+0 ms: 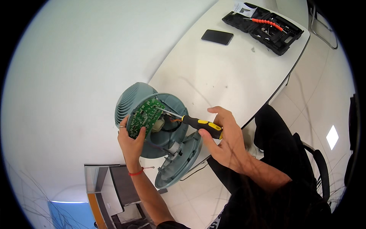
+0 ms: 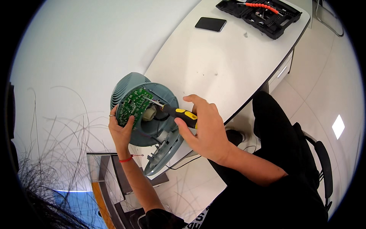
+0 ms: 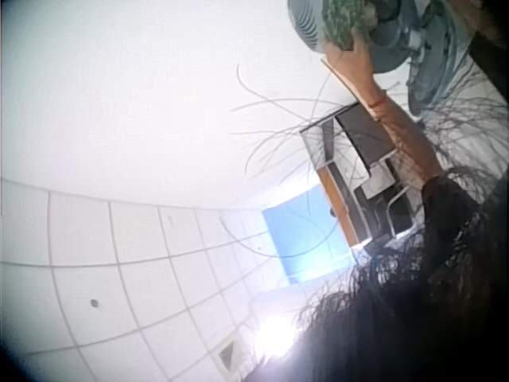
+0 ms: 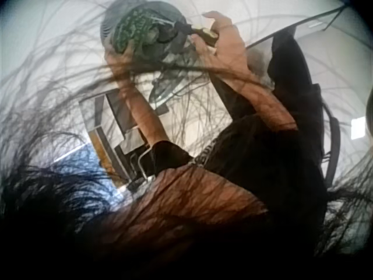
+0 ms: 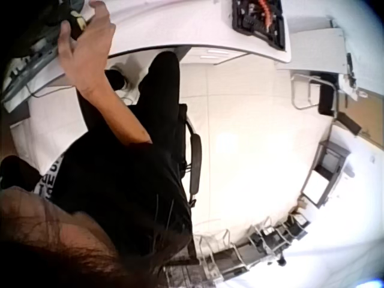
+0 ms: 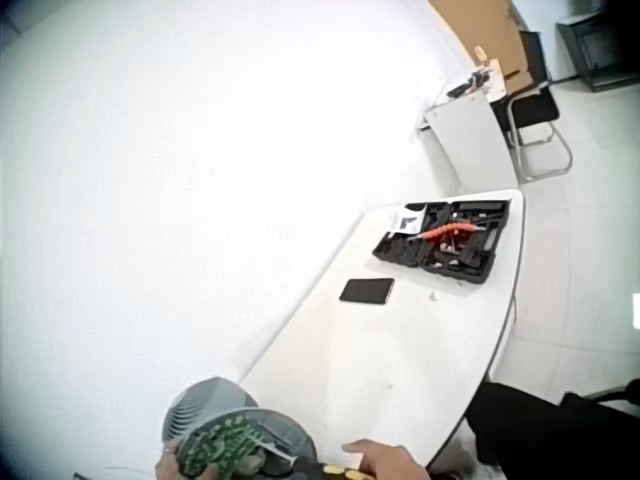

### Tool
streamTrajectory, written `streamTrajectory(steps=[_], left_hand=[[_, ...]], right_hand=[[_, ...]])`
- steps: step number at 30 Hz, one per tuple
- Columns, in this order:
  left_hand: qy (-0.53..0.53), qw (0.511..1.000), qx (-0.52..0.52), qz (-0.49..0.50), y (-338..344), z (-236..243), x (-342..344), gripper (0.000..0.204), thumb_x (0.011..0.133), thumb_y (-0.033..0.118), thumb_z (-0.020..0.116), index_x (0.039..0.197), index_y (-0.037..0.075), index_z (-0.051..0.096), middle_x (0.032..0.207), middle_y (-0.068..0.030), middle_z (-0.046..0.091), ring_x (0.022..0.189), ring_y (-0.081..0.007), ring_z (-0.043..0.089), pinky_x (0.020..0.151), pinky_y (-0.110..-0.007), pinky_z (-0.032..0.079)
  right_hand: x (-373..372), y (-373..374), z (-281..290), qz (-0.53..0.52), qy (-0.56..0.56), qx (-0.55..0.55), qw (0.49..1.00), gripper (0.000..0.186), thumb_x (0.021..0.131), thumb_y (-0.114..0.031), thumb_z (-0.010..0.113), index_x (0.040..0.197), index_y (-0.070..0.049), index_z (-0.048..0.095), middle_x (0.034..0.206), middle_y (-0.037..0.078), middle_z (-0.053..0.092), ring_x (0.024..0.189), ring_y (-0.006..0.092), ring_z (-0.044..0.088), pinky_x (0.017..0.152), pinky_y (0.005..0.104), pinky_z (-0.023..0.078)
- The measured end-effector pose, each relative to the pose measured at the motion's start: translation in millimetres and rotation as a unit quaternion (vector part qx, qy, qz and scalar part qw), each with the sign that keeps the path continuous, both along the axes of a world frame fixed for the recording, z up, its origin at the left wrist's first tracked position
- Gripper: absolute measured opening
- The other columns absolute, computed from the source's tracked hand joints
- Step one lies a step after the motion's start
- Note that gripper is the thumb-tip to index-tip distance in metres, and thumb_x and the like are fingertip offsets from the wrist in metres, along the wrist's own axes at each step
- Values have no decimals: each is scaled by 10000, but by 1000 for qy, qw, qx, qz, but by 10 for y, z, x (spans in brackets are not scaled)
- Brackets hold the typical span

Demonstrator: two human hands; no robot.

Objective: The person uses a screwdriver to remove screws from the base of a teal-colored fan. They then lift the circuit board out of the fan housing and place it on the table.

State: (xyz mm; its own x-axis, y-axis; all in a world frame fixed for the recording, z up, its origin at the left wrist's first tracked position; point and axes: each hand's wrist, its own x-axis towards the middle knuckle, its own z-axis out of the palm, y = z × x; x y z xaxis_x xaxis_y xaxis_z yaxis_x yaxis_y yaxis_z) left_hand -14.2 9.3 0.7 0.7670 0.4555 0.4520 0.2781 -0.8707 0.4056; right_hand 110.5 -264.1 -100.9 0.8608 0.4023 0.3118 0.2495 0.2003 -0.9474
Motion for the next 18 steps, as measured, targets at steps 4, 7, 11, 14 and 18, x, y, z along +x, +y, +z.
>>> streamTrajectory(steps=[4,7,11,14,18], left_hand=[[9,1000,5,6,-81,47,-6,568,849,18,785,1371,-45,571,1053,-127,734,891,-162,698,799,-296,563],[2,1000,9,3,-71,43,-4,569,846,19,787,1371,-38,574,1041,-120,739,869,-159,702,785,-293,566],[-7,1000,5,-5,-59,24,28,575,839,18,791,1371,-30,578,1062,-126,746,894,-161,714,801,-298,569],[-10,1000,14,-5,-34,14,15,582,834,19,794,1372,-27,579,1065,-132,751,907,-167,722,812,-301,570],[-22,999,26,-10,-1,-24,-20,583,832,23,797,1370,-29,579,1057,-138,754,915,-175,728,821,-305,571]], right_hand=[[24,26,-21,-72,-125,-30,989,579,918,-262,788,1356,21,539,893,136,604,852,276,552,694,374,428],[68,-37,-78,44,-81,-97,991,584,919,-258,787,1371,2,524,877,128,593,825,268,556,684,381,432],[-11,33,-55,2,34,24,999,578,911,-216,790,1382,-19,519,870,134,592,827,281,569,689,395,442],[26,77,-59,-68,-89,8,994,580,908,-182,780,1400,-32,510,895,144,578,826,272,550,697,389,447],[96,-47,-48,47,-46,-142,988,590,910,-171,765,1417,-30,498,922,152,560,828,269,536,692,390,447]])
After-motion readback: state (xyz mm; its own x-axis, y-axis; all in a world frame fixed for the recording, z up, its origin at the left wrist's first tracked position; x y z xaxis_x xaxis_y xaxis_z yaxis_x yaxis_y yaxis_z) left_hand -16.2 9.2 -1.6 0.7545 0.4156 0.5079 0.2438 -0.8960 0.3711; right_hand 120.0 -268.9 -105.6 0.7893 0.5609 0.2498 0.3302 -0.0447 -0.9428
